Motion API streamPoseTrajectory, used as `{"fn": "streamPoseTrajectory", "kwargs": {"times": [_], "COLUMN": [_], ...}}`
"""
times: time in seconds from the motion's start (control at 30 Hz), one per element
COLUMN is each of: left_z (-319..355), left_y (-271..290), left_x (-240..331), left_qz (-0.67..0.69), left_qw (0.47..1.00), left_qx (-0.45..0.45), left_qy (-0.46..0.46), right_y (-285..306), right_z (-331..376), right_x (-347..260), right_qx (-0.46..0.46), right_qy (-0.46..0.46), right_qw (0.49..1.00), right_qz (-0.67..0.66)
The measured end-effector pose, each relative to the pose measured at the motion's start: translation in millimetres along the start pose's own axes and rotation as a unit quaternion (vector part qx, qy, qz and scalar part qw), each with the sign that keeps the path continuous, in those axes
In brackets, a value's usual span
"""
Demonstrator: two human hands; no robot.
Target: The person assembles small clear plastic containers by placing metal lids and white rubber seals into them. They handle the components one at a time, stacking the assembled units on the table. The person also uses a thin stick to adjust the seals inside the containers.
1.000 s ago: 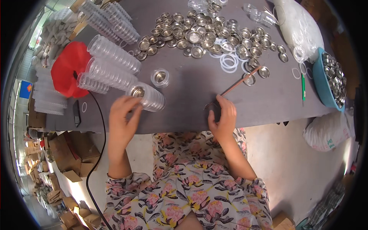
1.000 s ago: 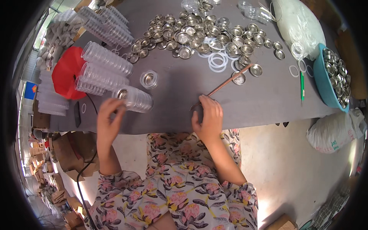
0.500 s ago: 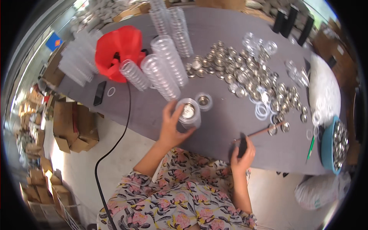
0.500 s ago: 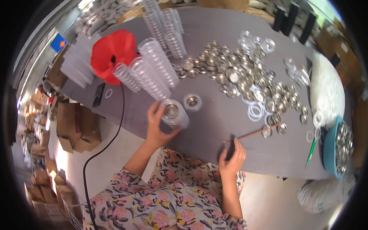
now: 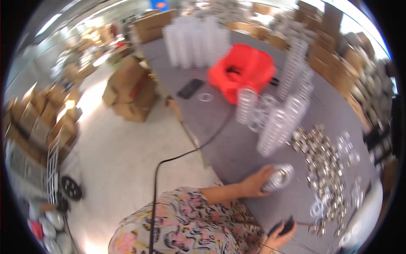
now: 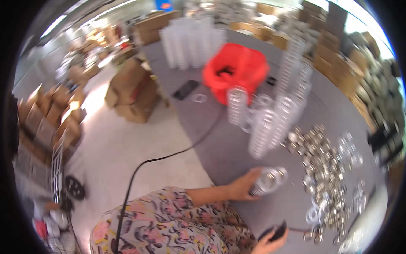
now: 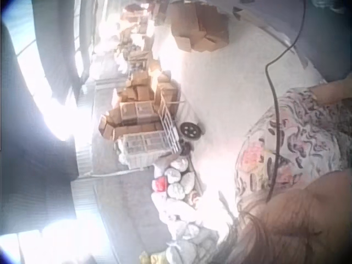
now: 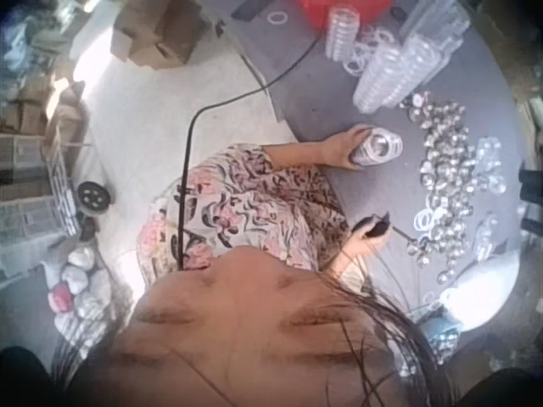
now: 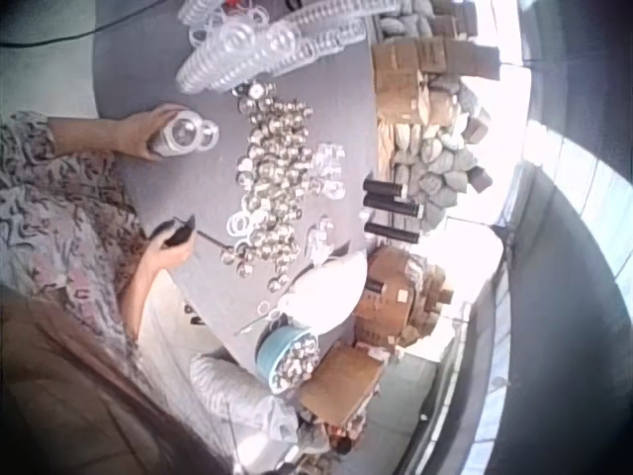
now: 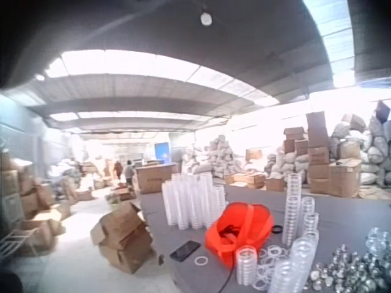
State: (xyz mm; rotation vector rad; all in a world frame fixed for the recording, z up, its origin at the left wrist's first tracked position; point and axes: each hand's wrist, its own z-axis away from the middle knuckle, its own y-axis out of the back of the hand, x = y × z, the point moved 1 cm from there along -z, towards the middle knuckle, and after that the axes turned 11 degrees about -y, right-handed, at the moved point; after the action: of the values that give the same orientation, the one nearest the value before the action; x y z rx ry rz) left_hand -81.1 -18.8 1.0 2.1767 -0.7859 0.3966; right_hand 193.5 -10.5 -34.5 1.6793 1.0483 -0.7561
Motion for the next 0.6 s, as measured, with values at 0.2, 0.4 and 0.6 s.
{"fn": "streamPoseTrajectory", "kwargs": {"times": [0.2, 0.4, 0.6], "left_z": [-7, -6, 10], "left_y": [7, 12, 16], "left_x": [9, 12, 28], "left_qz": [0.099, 0.101, 0.138], "left_qw": [0.994, 0.992, 0.986], "left_qx": [0.006, -0.034, -0.059], "left_qy": [0.041, 0.073, 0.075], "right_y": [5, 8, -26], "right_z": [-6, -7, -43], "right_x": [-44, -53, -121], "right_qx": [0.009, 0.001, -0.070], "right_qy": [0.033, 0.027, 0.248], "right_qw": [0.988, 0.994, 0.963], "right_qz": [0.152, 0.101, 0.073]}}
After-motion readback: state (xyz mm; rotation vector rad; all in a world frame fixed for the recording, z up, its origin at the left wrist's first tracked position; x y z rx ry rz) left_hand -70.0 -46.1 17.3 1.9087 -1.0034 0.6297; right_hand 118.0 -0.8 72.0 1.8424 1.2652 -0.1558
